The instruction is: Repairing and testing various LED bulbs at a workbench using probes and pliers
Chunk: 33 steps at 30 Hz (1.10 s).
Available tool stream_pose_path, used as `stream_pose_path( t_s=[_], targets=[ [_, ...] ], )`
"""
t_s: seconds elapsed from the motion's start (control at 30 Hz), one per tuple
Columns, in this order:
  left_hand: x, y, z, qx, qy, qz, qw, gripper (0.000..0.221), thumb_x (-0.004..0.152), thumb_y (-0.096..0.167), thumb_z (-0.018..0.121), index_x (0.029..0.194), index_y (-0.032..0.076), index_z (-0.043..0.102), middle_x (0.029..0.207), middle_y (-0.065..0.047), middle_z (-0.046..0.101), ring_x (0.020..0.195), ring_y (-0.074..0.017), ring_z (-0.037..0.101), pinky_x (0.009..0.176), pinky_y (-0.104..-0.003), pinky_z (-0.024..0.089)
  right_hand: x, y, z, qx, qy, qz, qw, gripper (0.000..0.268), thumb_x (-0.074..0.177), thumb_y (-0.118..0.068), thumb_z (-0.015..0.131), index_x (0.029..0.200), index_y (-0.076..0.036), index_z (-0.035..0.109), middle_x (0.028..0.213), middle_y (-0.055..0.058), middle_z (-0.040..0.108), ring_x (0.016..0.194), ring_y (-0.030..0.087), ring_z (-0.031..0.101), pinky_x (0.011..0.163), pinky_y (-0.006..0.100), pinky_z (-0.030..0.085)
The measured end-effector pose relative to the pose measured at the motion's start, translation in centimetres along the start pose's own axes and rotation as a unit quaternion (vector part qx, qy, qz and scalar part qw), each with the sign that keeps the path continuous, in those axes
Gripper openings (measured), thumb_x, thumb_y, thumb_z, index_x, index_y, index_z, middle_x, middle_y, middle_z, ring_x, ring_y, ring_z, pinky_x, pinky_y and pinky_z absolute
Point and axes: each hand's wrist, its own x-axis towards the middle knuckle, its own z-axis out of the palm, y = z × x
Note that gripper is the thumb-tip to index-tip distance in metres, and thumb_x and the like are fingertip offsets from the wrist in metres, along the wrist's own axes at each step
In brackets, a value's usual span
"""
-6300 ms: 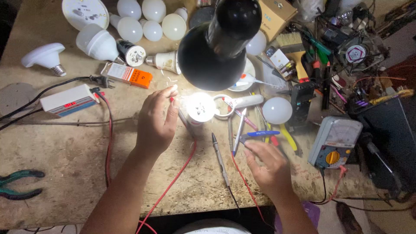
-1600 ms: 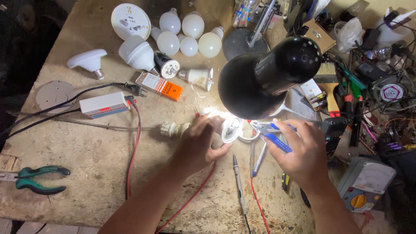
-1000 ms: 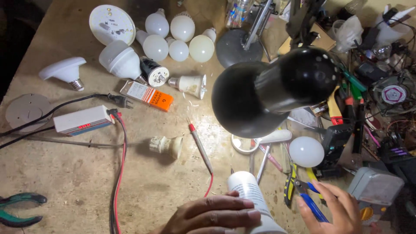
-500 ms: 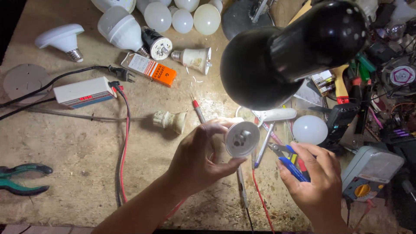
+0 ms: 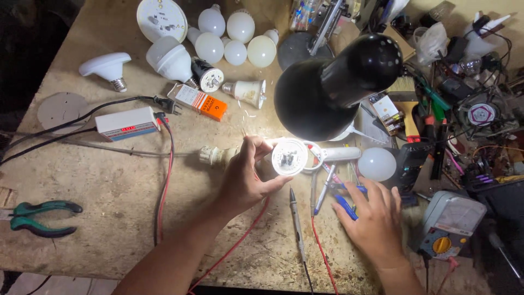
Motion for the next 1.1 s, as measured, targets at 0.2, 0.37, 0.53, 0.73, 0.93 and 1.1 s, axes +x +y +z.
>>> stream_pose_path(
  t_s=[0.2, 0.37, 0.53, 0.73, 0.93, 1.1],
  targets=[
    [0.0, -0.3, 0.2, 0.002, -0.002, 0.027, 1.0, 0.065, 0.072, 0.025, 0.093, 0.115, 0.008, 0.046, 0.12, -0.012, 0.072, 0.11, -0.0203, 0.072, 0.091, -0.031, 0.057, -0.3, -1.1, -1.1, 0.063, 0.068, -0.063, 0.994, 0.042, 0.083, -0.033, 0.077, 0.121, -0.015, 0.071, 0.12, 0.011, 0.068, 0.11, 0.03, 0.063, 0.109, 0.054, 0.043],
    [-0.1, -0.4, 0.4, 0.017, 0.008, 0.016, 1.0, 0.067, 0.071, 0.029, 0.094, 0.115, 0.008, 0.048, 0.11, -0.009, 0.069, 0.099, -0.0201, 0.07, 0.085, -0.031, 0.055, -1.8, -3.2, -0.1, 0.176, 0.007, -0.177, 0.968, 0.042, 0.088, -0.018, 0.074, 0.129, -0.018, 0.068, 0.112, 0.011, 0.065, 0.097, 0.028, 0.062, 0.081, 0.046, 0.054],
    [-0.1, -0.2, 0.4, 0.046, 0.008, 0.0, 0.999, 0.07, 0.07, 0.036, 0.093, 0.117, 0.009, 0.049, 0.108, -0.007, 0.067, 0.094, -0.0214, 0.069, 0.082, -0.032, 0.053, -0.9, -4.5, -0.9, 0.199, -0.05, -0.314, 0.927, 0.033, 0.092, -0.006, 0.06, 0.122, -0.016, 0.068, 0.106, 0.01, 0.059, 0.083, 0.03, 0.057, 0.073, 0.046, 0.047],
    [0.1, -1.1, 0.7, 0.038, 0.007, 0.006, 0.999, 0.069, 0.071, 0.034, 0.093, 0.117, 0.009, 0.048, 0.11, -0.009, 0.068, 0.1, -0.0223, 0.071, 0.084, -0.032, 0.055, -0.3, -3.5, -1.9, 0.342, 0.124, -0.22, 0.905, 0.013, 0.098, -0.019, 0.065, 0.108, -0.013, 0.059, 0.097, 0.01, 0.069, 0.083, 0.025, 0.07, 0.074, 0.043, 0.06],
    [0.4, -1.4, 1.1, 0.031, 0.028, 0.021, 0.999, 0.065, 0.075, 0.03, 0.091, 0.116, 0.008, 0.045, 0.116, -0.009, 0.067, 0.109, -0.0208, 0.071, 0.088, -0.032, 0.056, 5.3, -3.7, 0.0, 0.718, 0.101, 0.307, 0.616, 0.054, 0.094, -0.013, 0.043, 0.141, 0.014, 0.049, 0.118, 0.031, 0.066, 0.103, 0.034, 0.068, 0.087, 0.038, 0.06],
    [0.3, -2.1, 1.1, 0.023, -0.008, 0.037, 0.999, 0.054, 0.08, 0.024, 0.089, 0.11, 0.005, 0.048, 0.11, -0.031, 0.07, 0.112, -0.0465, 0.069, 0.09, -0.052, 0.057, 9.3, -4.5, 1.1, 0.782, 0.132, 0.32, 0.519, 0.025, 0.097, -0.01, 0.068, 0.122, -0.006, 0.065, 0.106, 0.017, 0.073, 0.099, 0.026, 0.076, 0.084, 0.033, 0.065]
  ],
)
